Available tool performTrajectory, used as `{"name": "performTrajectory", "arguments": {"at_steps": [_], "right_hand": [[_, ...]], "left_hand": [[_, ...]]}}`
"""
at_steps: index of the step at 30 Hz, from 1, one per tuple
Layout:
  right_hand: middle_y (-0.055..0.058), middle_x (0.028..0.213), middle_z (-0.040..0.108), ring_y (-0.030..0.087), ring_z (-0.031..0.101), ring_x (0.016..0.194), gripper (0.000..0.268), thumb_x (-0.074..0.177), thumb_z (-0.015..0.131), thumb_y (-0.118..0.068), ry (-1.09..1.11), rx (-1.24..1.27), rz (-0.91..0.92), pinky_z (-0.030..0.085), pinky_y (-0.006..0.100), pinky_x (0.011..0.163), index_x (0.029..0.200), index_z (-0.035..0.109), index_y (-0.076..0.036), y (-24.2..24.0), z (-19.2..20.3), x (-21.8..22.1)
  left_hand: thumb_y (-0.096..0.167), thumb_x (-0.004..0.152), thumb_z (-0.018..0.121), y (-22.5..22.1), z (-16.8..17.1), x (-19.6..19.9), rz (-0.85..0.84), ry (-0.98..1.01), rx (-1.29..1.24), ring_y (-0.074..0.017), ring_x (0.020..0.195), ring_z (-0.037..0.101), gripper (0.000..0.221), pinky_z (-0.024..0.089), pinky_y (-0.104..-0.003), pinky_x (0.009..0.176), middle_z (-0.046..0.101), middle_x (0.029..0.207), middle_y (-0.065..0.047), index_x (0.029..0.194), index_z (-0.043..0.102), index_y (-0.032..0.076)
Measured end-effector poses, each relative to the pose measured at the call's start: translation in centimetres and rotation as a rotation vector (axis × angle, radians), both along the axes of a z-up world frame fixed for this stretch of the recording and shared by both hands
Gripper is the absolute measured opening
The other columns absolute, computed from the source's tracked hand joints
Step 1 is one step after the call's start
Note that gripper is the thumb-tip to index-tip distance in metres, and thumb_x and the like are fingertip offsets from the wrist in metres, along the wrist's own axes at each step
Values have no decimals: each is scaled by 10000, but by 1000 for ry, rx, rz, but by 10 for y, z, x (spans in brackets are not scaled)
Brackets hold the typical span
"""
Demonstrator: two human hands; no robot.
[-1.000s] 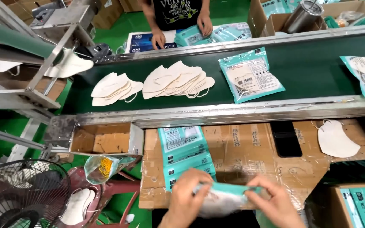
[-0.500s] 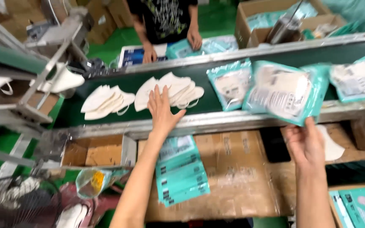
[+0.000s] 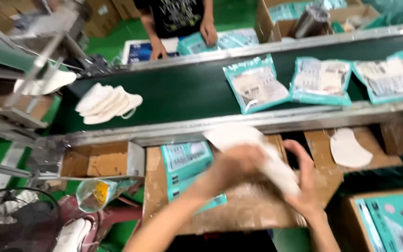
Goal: Packing individual face masks into plastic pouches and organizing them in stacks.
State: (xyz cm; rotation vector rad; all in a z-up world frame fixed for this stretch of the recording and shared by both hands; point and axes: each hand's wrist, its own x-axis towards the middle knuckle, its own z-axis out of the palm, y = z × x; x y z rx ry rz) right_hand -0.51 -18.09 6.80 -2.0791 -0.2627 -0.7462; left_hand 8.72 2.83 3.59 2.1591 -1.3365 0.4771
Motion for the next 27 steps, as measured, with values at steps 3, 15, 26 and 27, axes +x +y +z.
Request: {"name": "performTrajectory", "arguments": {"at_steps": [3,15,26,27], "right_hand": [[90,1290,685,191,657,1199,518,836,782,-125,151,10,137,512,343,1037,1318,599,-78,-39,-82,-12],[183,1566,464,262,592,1322,902,782,817,-87,440,261,112,507,377,1091,1575,389,-45,-33,-145,-38],[204,1549,502,272,488,1430,571,1029,480,-82,313,223,174,365,382,1180,1579,386,37,-33,-223,-45],[172,1400,565,227,536,1280,429,1075,491,-118,334,360,72,418,354,1092,1473,468,41,-40,-251,-38]], "left_hand": [[60,953,714,-15,13,-59,-79,219,-85,-347,1353,565,519,425,-427,1199,579,1425,-122,1443,549,93],[351,607,952,-48,-83,-77,283,734,-239,-464,1543,171,1387,142,-579,1249,206,1639,-293,1614,49,46],[200,886,666,-47,-77,-103,558,1150,-279,-388,1209,661,761,523,-454,1017,700,1273,-192,1600,408,145],[146,873,699,-43,-74,-105,395,910,-383,-438,1242,591,768,478,-485,1031,614,1331,-255,1558,371,27]]}}
